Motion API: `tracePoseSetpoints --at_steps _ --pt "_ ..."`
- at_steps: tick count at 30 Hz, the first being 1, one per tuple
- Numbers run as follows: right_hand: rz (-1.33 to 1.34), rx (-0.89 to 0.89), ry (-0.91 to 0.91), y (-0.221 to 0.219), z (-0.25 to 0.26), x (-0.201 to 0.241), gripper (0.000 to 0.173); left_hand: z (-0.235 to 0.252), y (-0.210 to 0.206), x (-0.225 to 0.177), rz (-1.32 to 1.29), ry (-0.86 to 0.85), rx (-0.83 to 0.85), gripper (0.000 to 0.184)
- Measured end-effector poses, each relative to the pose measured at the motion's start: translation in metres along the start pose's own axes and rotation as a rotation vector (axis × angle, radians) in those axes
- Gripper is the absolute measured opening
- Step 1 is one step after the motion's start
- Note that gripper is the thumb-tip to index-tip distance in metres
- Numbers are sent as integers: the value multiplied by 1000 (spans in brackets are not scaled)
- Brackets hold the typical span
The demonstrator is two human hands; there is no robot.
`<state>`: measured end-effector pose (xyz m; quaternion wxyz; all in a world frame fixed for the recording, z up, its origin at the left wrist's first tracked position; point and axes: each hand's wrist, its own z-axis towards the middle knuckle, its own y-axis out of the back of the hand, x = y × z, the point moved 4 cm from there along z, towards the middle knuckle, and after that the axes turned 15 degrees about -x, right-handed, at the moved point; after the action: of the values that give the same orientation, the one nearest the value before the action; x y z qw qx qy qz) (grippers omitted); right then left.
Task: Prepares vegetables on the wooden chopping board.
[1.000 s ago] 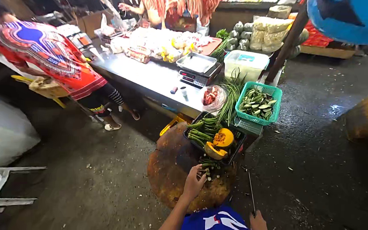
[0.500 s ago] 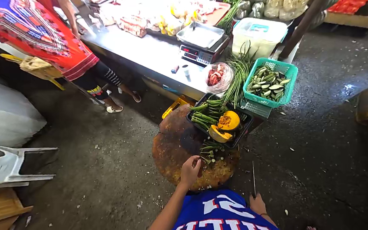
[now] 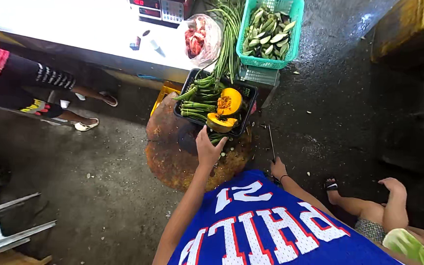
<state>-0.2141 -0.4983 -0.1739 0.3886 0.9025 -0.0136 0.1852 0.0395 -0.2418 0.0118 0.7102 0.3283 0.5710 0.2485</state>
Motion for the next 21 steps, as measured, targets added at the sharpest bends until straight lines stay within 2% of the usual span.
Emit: tracePoseSetpoints --at_steps 3,6,8,11,14,17,21 --pt "-10 -16 -4 3 6 -4 50 22 -26 -18 202 -55 -20 119" --pt "-17 -42 -22 7 12 -13 48 43 -45 -22 337 -80 -46 125" --pt "-6 -60 -61 10 13 -20 48 53 -49 -22 345 -111 -57 117" --pt "25 -80 -104 20 8 -26 48 61 -45 -22 280 -170 -62 92" --pt "86 -181 -10 31 1 -22 47 59 -37 -14 151 -197 -89 75" --pt "119 -215 70 44 -11 -2 46 49 -29 -2 17 -198 -115 71" --pt "219 -236 116 51 -22 26 41 47 -28 2 -54 -164 -29 70"
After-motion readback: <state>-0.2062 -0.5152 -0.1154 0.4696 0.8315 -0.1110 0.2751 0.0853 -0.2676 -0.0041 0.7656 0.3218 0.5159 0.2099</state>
